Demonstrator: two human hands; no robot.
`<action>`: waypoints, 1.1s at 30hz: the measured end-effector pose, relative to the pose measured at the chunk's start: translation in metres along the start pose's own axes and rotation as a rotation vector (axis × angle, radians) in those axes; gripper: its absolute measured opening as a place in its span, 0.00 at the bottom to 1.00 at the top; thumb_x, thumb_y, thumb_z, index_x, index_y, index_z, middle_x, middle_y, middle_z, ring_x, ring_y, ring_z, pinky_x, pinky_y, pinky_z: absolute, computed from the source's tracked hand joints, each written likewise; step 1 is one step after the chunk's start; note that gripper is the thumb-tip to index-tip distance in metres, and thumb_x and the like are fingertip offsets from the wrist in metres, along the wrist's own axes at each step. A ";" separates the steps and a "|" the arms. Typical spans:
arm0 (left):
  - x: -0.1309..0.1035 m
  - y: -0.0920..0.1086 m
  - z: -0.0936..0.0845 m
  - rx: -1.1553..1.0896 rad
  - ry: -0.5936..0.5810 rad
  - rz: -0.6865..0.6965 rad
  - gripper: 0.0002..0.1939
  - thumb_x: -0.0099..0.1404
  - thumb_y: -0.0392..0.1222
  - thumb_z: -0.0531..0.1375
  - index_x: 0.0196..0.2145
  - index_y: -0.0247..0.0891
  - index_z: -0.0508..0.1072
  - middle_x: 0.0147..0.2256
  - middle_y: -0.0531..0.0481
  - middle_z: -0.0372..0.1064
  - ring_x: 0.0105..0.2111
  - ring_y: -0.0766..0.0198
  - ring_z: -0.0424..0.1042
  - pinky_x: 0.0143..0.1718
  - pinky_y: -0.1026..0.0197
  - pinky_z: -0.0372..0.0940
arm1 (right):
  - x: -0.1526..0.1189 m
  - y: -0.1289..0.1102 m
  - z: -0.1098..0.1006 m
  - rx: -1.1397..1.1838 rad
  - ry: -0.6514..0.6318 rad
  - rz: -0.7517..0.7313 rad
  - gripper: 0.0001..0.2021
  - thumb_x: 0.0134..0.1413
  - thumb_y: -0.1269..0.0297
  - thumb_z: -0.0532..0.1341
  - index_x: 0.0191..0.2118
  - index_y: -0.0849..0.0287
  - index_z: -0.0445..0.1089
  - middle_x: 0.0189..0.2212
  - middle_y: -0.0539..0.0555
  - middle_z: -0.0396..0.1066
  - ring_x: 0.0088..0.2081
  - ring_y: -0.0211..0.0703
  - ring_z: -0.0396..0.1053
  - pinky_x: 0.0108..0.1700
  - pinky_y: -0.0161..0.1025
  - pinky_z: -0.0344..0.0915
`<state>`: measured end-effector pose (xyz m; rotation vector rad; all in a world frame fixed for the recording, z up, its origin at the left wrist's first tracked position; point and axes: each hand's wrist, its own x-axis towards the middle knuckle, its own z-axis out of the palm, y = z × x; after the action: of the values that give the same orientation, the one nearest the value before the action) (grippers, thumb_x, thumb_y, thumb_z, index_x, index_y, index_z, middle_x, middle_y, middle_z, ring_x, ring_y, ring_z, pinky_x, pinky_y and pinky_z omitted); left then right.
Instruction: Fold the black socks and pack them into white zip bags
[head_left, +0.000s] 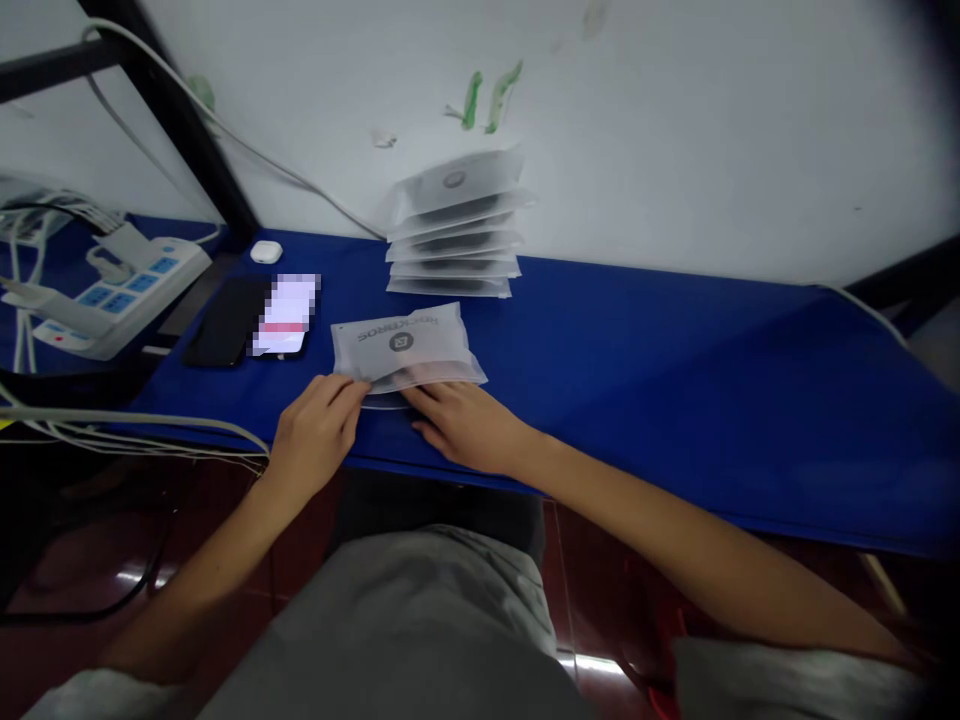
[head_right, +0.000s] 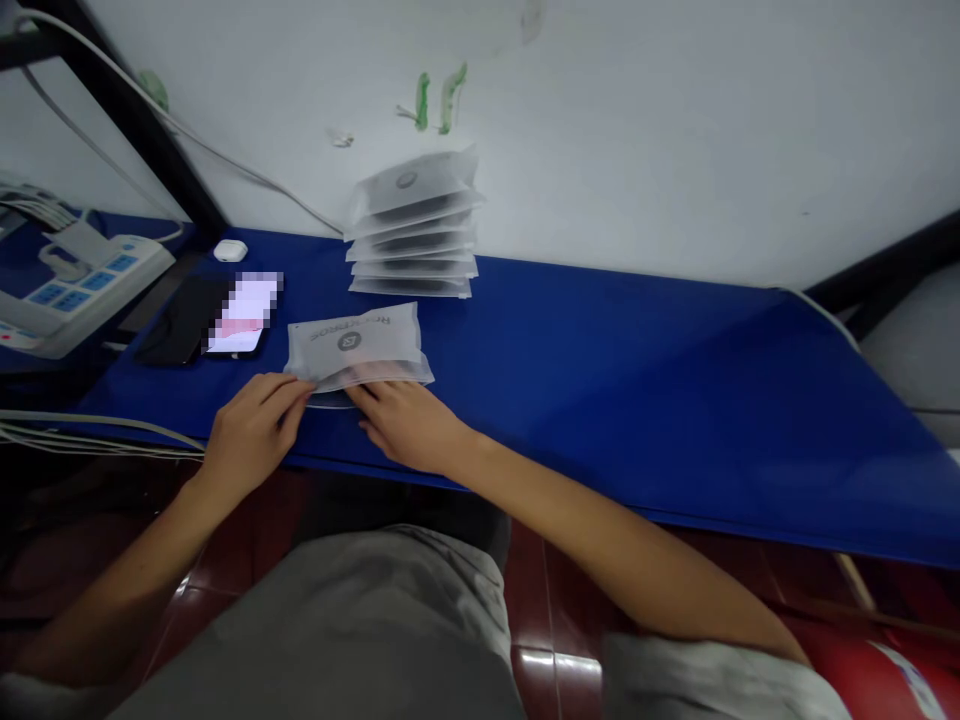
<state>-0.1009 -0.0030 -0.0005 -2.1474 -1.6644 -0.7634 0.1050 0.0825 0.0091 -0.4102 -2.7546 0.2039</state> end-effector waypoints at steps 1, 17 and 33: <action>0.000 -0.001 -0.001 0.010 -0.018 -0.010 0.10 0.68 0.34 0.53 0.42 0.37 0.72 0.37 0.45 0.72 0.37 0.59 0.71 0.38 0.58 0.68 | -0.007 -0.004 -0.006 -0.003 0.012 -0.033 0.18 0.61 0.68 0.53 0.56 0.65 0.63 0.54 0.64 0.66 0.53 0.51 0.66 0.52 0.49 0.66; -0.009 -0.003 -0.001 -0.057 -0.123 -0.152 0.17 0.65 0.32 0.52 0.50 0.37 0.68 0.50 0.40 0.69 0.48 0.52 0.71 0.45 0.51 0.71 | -0.048 0.024 -0.008 0.019 0.140 0.332 0.18 0.58 0.75 0.50 0.53 0.61 0.65 0.48 0.63 0.68 0.46 0.50 0.70 0.45 0.50 0.72; 0.045 0.022 -0.008 -0.346 0.303 -0.294 0.04 0.63 0.40 0.62 0.36 0.39 0.76 0.33 0.52 0.78 0.31 0.66 0.76 0.35 0.63 0.72 | -0.044 0.039 -0.078 -0.031 0.522 0.490 0.04 0.55 0.68 0.59 0.32 0.55 0.71 0.28 0.51 0.74 0.32 0.44 0.70 0.36 0.42 0.67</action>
<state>-0.0731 0.0221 0.0336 -1.8795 -1.8030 -1.4780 0.1820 0.1131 0.0600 -0.9887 -2.1128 0.1449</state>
